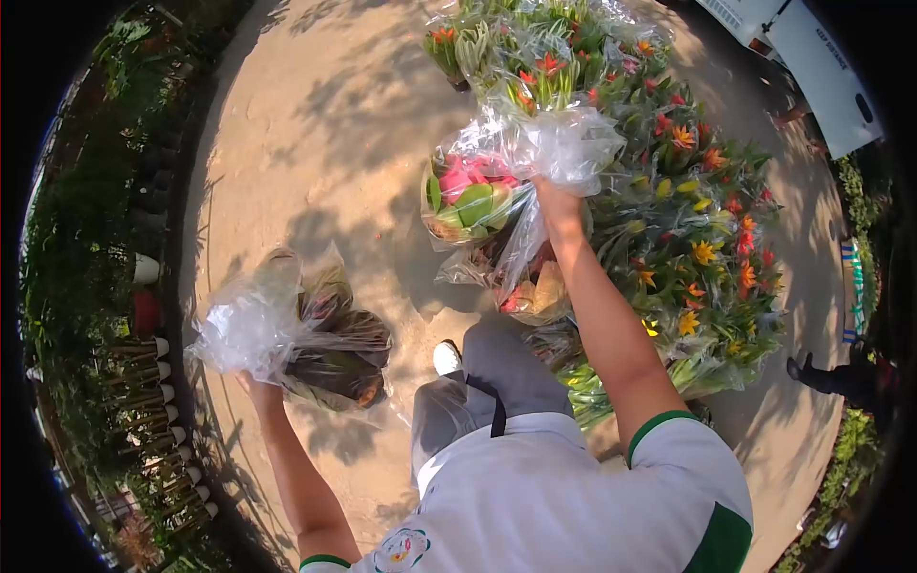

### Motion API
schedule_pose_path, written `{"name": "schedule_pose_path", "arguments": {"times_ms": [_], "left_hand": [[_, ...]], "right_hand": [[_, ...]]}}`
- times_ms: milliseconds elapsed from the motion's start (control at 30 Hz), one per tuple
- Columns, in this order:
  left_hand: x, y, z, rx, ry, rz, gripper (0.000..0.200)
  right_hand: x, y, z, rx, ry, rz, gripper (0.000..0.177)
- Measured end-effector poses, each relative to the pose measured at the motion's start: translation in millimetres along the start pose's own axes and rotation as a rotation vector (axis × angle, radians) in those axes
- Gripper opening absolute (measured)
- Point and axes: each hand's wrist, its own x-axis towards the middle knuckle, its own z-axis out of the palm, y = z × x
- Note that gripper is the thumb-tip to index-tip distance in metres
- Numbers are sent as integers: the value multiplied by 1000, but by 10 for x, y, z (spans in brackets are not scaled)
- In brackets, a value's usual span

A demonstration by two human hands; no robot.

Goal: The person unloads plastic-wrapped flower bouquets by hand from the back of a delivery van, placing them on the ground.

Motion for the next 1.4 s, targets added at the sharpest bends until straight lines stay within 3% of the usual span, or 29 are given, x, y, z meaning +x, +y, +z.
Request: {"name": "schedule_pose_path", "arguments": {"times_ms": [33, 67, 133, 200, 233, 300, 367, 467, 533, 600, 633, 667, 700, 733, 767, 800, 867, 967, 1067, 1133, 1300, 1400], "left_hand": [[221, -14, 343, 57, -107, 49, 50], [527, -29, 635, 225, -266, 177, 46], [985, -19, 1328, 82, -364, 219, 49], [1616, -757, 1793, 99, -451, 92, 51], [1712, -808, 1966, 38, -482, 35, 52], [2012, -874, 2630, -72, -572, -70, 54], [2261, -1131, 3386, -88, -655, -119, 55], [2186, -1079, 4012, -128, -771, -202, 55], [2142, -1081, 4447, -221, -833, -255, 54], [2032, -1216, 5038, -382, -945, -315, 54], [2068, -1222, 5226, -395, -957, -365, 55], [2212, -1200, 5297, -421, -901, -392, 55], [2334, -1485, 5652, -355, -1035, -356, 53], [2350, -1817, 6101, -299, -1171, -313, 51], [2436, -1467, 6519, -458, -1145, -354, 45], [2784, -1711, 6958, -130, -1276, -7, 49], [3445, -2150, 7781, 572, -1205, 874, 59], [3822, -1950, 8552, 585, -1525, 745, 63], [3343, -1351, 8495, 730, -1446, 499, 65], [3058, -1096, 8578, 781, -1430, 508, 67], [2754, -907, 8268, 918, -1408, 489, 71], [2709, -882, 7914, 1017, -1382, 466, 73]], "right_hand": [[41, 412, 77, -78, 16, 88, 51], [131, 1045, 143, -107, -6, 46, 53], [168, 1142, 236, -525, -52, 131, 54], [138, 1564, 327, -504, -21, 173, 58], [130, 1790, 365, -492, -19, 176, 60], [276, 2407, 489, -792, -77, -114, 54], [235, 2595, 605, -644, 16, -150, 45], [182, 2839, 602, -707, 128, -4, 41], [239, 3029, 619, -733, 405, -59, 30], [423, 2619, 371, -519, 477, 14, 29], [555, 2464, 371, -469, 528, -54, 29], [932, 2435, 480, -480, 411, -114, 37], [766, 2597, 399, -688, 514, 144, 67], [783, 2394, 241, -811, 387, 365, 96], [987, 2335, 198, -847, 287, 483, 102], [1094, 2297, 152, -870, 187, 603, 109], [1029, 2284, 237, -825, 416, 644, 115], [788, 2492, 247, -745, 614, 561, 122], [484, 2178, 427, -516, 724, 464, 113], [57, 1952, 349, -367, 850, 421, 104], [-1768, 1894, 592, -316, 887, 767, 78], [-3615, 1939, 779, -235, 922, 1253, 71]]}}
